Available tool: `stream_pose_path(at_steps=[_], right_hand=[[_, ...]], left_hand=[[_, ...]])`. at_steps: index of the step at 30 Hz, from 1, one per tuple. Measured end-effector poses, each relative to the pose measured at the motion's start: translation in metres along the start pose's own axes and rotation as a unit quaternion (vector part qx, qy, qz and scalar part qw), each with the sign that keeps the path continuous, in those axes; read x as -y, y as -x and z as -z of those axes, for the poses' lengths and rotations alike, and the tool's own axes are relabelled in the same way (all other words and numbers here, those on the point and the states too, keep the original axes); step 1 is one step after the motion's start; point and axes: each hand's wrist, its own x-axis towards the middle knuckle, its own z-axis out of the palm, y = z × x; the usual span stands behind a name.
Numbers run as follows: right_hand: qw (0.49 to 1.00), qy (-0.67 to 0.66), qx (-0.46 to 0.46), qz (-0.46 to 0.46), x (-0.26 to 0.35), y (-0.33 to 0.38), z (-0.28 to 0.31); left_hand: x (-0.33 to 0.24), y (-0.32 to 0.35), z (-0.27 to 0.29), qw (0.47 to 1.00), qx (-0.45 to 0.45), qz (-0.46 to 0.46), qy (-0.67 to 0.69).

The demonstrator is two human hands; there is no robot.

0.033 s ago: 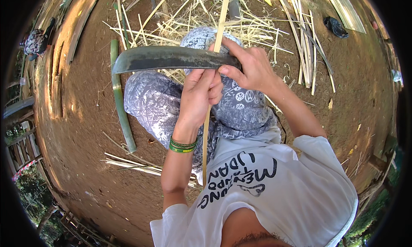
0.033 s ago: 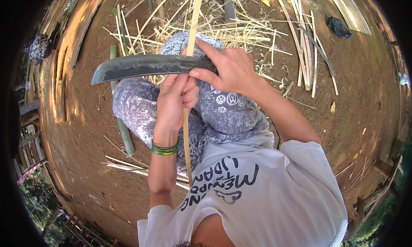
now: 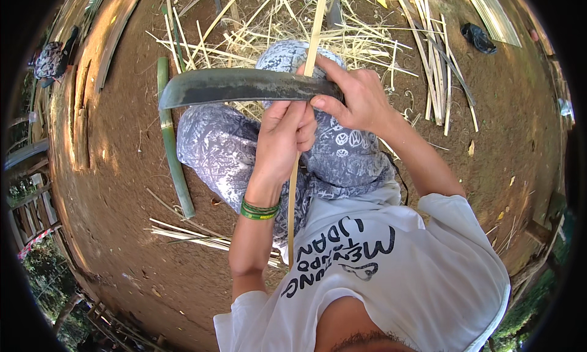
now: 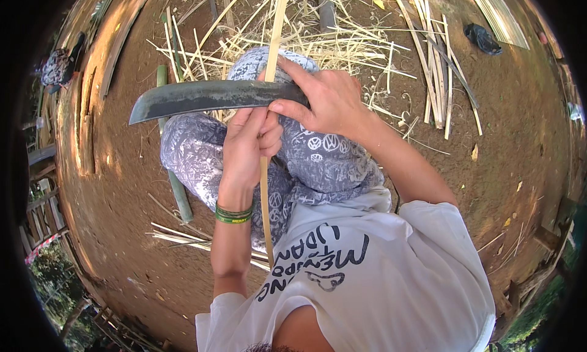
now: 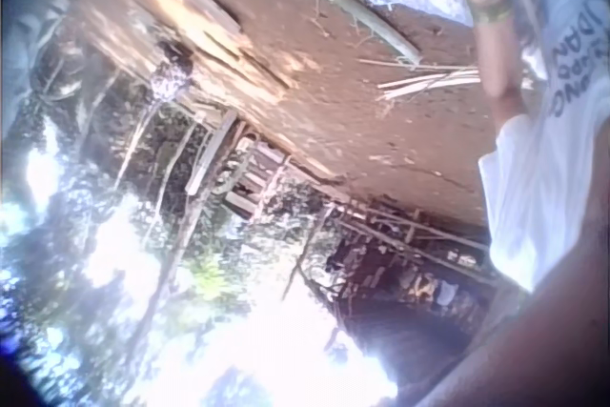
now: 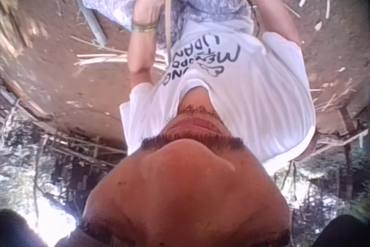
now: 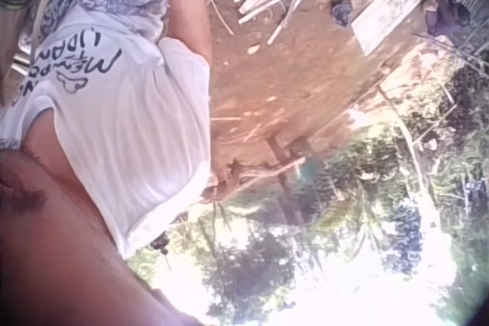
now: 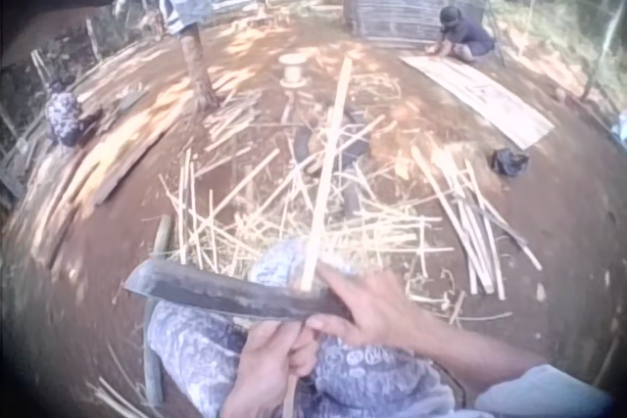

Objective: The person sits on the ground and uses a machete to split long bamboo strips into thinner pieces. They repeatedly position the bamboo and strike it with the blade to separate the material, accumulating a pile of split strips.

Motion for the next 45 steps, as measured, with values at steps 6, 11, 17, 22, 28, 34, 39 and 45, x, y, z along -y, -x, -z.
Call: stream_pose_path(at_steps=[6,11,17,22,28,34,39,45], right_hand=[[0.999,0.047,0.021,0.007,0.009,0.004,0.003],[0.999,0.042,0.029,0.002,0.014,0.003,0.004],[0.999,0.03,-0.004,0.032,0.01,0.001,0.0],[0.995,0.015,-0.052,0.078,0.002,-0.004,-0.002],[0.989,0.025,-0.091,0.11,0.001,-0.014,-0.004],[0.984,0.007,-0.112,0.141,0.001,-0.024,-0.007],[0.978,0.017,-0.155,0.14,-0.01,-0.031,-0.009],[0.983,0.037,-0.181,-0.012,-0.073,-0.059,0.042]], left_hand=[[-0.001,0.013,0.005,0.999,-0.018,0.026,-0.009],[0.005,0.026,0.012,0.999,-0.024,0.017,-0.018],[0.008,0.028,0.016,1.0,-0.017,0.003,-0.024],[0.005,0.029,0.01,0.999,-0.024,0.005,-0.021],[0.003,0.03,0.006,0.999,-0.033,-0.013,0.001],[0.0,0.033,0.003,0.999,-0.035,-0.038,-0.001],[-0.002,0.039,-0.01,0.994,-0.099,-0.033,-0.008],[0.022,0.051,-0.003,1.0,-0.014,0.019,-0.001]])
